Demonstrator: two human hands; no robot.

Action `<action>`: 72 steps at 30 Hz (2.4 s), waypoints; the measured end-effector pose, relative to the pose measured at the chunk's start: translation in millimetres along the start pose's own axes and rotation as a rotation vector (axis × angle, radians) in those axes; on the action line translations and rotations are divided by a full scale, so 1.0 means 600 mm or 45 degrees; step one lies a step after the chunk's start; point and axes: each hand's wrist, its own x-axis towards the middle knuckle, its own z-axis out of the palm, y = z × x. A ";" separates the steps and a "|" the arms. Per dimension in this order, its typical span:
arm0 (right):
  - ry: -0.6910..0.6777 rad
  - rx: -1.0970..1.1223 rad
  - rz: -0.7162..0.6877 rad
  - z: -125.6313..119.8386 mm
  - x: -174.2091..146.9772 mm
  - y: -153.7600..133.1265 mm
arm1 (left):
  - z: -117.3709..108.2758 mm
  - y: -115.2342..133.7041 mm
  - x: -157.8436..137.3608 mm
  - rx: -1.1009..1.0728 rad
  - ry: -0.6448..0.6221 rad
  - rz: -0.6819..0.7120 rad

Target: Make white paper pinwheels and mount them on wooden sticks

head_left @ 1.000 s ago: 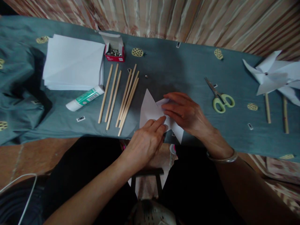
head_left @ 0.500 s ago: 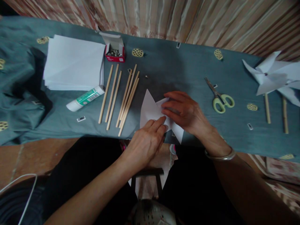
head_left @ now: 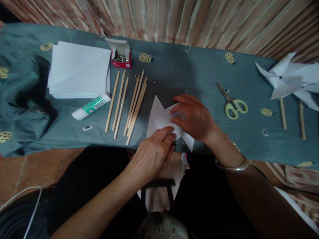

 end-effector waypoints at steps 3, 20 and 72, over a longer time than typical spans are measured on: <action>-0.026 0.001 -0.008 -0.002 0.001 -0.003 | -0.038 -0.018 -0.005 -0.087 0.173 -0.016; -0.009 0.037 0.009 0.002 0.003 0.000 | -0.060 -0.098 0.001 -0.021 0.169 -0.138; -0.029 0.160 -0.030 0.001 -0.002 0.018 | -0.020 -0.095 0.082 -0.125 0.083 -0.127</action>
